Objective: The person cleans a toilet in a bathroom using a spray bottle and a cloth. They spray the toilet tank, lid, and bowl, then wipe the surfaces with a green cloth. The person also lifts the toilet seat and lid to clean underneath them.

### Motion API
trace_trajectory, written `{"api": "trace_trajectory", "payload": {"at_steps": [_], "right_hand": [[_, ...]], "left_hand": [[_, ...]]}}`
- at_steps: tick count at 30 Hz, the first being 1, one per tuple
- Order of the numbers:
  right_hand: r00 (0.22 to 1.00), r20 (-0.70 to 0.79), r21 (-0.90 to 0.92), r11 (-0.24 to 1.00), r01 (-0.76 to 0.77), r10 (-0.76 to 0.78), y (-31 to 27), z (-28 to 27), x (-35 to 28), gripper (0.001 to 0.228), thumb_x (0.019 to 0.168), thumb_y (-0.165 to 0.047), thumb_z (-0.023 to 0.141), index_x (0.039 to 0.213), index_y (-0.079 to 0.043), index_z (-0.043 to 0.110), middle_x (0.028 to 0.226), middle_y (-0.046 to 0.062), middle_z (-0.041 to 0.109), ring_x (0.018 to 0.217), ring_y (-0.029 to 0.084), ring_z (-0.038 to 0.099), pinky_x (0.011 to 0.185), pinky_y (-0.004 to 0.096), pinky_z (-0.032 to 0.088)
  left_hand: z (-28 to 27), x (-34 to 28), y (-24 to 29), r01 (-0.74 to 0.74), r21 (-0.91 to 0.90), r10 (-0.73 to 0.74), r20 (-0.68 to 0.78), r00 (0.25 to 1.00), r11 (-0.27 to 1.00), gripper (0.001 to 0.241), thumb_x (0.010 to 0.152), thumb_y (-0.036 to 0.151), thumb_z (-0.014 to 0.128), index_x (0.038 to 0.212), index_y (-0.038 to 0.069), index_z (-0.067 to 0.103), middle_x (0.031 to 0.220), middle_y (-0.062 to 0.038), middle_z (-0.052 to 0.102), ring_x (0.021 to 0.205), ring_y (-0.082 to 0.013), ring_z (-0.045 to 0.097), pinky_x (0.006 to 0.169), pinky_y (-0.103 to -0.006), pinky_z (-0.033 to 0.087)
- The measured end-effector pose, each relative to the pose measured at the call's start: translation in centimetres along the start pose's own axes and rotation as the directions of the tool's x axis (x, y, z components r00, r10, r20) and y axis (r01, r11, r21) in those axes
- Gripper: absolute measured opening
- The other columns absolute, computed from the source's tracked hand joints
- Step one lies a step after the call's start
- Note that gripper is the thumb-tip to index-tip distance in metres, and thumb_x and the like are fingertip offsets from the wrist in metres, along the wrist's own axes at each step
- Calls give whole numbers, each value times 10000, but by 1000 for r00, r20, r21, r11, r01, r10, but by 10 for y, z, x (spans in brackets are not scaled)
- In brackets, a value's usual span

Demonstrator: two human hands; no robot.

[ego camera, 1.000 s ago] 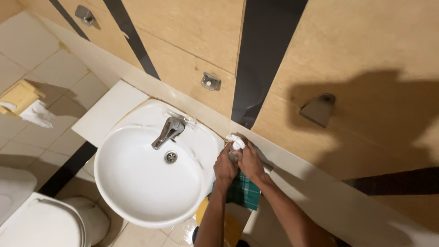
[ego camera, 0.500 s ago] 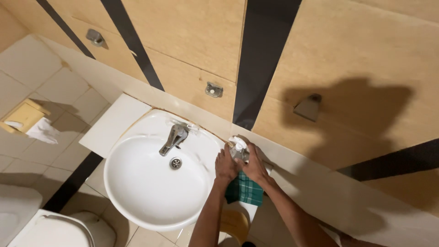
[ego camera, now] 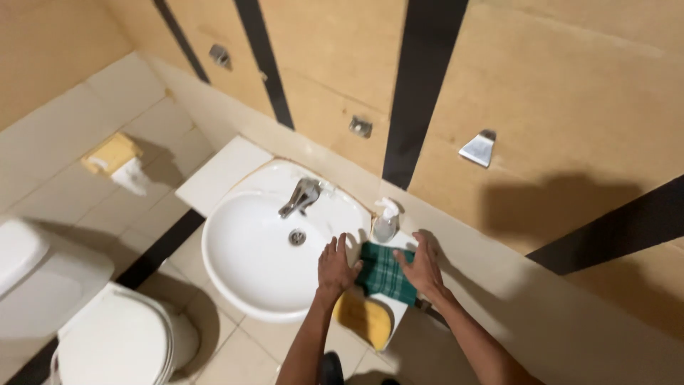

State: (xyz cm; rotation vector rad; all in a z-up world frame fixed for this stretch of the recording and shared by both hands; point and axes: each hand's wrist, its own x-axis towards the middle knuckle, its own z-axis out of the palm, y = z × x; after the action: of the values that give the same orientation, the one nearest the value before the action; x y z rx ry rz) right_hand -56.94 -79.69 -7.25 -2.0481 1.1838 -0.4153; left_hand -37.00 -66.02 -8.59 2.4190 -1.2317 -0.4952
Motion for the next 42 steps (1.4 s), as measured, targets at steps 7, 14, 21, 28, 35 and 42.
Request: {"api": "trace_trajectory", "payload": {"at_steps": [7, 14, 21, 28, 35, 42], "right_hand": [[974, -125, 31, 981, 193, -188, 7, 48, -43, 631, 912, -308, 728, 1407, -29, 455, 1360, 224, 554, 1256, 394, 557, 1036, 445, 493], [940, 1, 87, 937, 339, -340, -75, 61, -88, 559, 911, -221, 718, 1395, -32, 511, 1346, 215, 543, 1225, 403, 558, 1026, 457, 475], [836, 25, 60, 835, 547, -549, -138, 129, -148, 505, 890, -211, 722, 1353, -69, 579, 1346, 182, 560, 1206, 385, 576, 1022, 459, 478], [751, 185, 132, 774, 620, -634, -272, 163, -248, 588, 907, -236, 691, 1439, -66, 509, 1448, 178, 516, 1281, 392, 548, 1057, 471, 464], [577, 300, 231, 645, 729, -759, -358, 230, -338, 642, 913, -243, 689, 1479, -46, 457, 1494, 184, 496, 1352, 387, 505, 1122, 441, 421], [429, 389, 313, 555, 771, -815, -428, 278, -393, 684, 888, -248, 704, 1483, -38, 442, 1471, 204, 487, 1345, 395, 498, 1120, 444, 409]], "left_hand": [[-26, -75, -31, 158, -38, -159, -24, 987, 987, 891, 853, 426, 771, 1551, 136, 300, 1601, -224, 344, 1462, -431, 352, 1198, -498, 319], [-48, -136, -86, 172, -54, -178, -150, 973, 984, 810, 887, 336, 724, 1547, 90, 324, 1573, -257, 362, 1417, -422, 397, 1160, -504, 355], [-117, -247, -139, 297, 12, -287, -219, 932, 955, 670, 920, 307, 682, 1518, 171, 412, 1525, -211, 439, 1394, -393, 435, 1143, -519, 370], [-173, -400, -239, 432, 14, -402, -343, 849, 902, 662, 927, 341, 644, 1527, 184, 412, 1520, -205, 461, 1365, -383, 478, 1093, -519, 423], [-217, -527, -307, 536, -75, -493, -515, 701, 841, 664, 884, 301, 706, 1491, 171, 472, 1493, -231, 484, 1350, -389, 488, 1120, -517, 396], [-236, -586, -358, 605, -197, -592, -570, 570, 771, 659, 870, 289, 716, 1478, 172, 491, 1478, -219, 500, 1352, -376, 487, 1103, -503, 398]]}}
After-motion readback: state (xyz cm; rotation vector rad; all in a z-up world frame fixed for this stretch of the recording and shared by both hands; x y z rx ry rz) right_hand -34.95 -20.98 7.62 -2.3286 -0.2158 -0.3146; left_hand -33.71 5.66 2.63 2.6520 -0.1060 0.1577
